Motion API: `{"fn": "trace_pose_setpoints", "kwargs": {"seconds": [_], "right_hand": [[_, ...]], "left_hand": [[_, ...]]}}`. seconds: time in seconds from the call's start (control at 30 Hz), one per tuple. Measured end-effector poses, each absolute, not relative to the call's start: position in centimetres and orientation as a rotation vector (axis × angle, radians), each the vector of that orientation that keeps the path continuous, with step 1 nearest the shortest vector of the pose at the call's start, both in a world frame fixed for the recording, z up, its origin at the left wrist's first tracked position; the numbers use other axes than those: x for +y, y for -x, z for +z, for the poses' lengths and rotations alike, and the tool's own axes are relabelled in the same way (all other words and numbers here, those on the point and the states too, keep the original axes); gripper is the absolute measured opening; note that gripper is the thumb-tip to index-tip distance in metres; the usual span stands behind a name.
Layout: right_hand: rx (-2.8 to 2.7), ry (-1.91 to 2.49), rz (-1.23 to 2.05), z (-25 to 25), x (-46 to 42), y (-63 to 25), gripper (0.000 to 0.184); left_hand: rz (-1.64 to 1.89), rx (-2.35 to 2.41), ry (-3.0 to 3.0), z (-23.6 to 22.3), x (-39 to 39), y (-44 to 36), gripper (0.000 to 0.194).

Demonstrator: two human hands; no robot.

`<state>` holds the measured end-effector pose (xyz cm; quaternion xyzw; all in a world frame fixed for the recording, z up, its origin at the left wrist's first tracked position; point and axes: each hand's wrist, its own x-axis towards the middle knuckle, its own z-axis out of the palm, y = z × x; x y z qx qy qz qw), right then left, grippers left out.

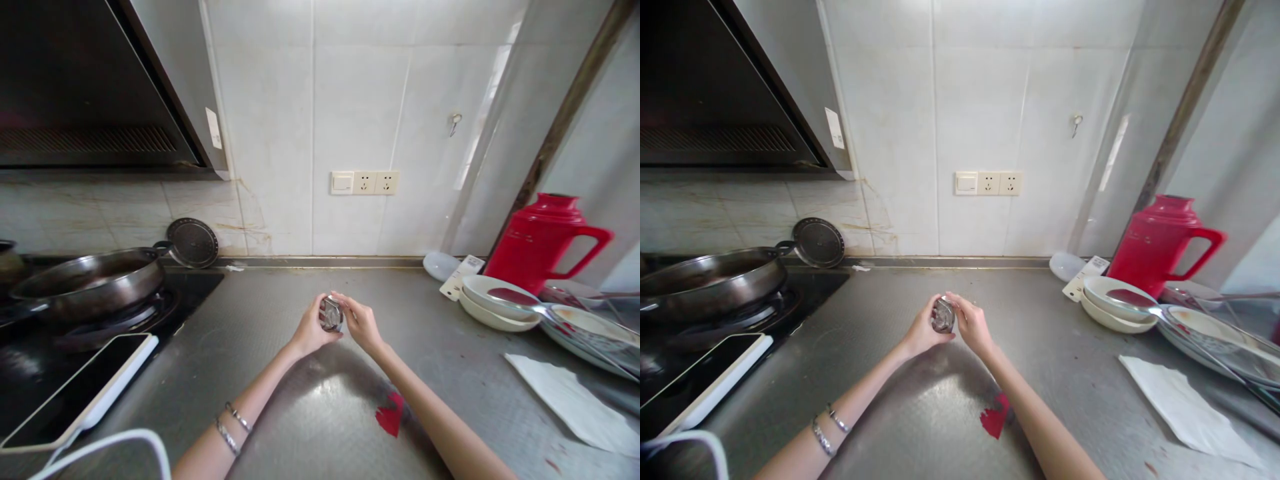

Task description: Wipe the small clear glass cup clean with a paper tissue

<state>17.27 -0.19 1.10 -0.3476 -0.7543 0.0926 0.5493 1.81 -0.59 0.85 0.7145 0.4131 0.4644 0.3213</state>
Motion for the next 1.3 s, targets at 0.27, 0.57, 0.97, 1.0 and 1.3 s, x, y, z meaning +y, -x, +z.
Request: {"fn": "trace_pose_setpoints", "kwargs": {"seconds": [0.27,0.57,0.97,1.0,1.3], "right_hand": [[-1.915,0.67,0.031,1.2,-0.5,-16.7,0.033],[-1.893,0.65,0.105,1.8,-1.3,-16.3,0.031],[-1.584,0.987,0.235,2.0,0.0,-17.4,0.033],[-1.605,0.982,0.24,2.0,0.1,-17.4,0.032],[-1.867,0.861,0.158,1.2,-0.1,-17.3,0.03]], "left_hand": [[1.272,1.012,-1.881,0.1,0.1,-1.7,0.077],[1.268,1.021,-1.854,-0.5,0.7,-1.5,0.074],[1.232,1.048,-1.853,-0.3,0.4,-1.3,0.085],[1.219,1.043,-1.858,-0.4,0.3,-1.4,0.086],[1.185,1.021,-1.912,-1.0,0.3,-1.6,0.088]]}}
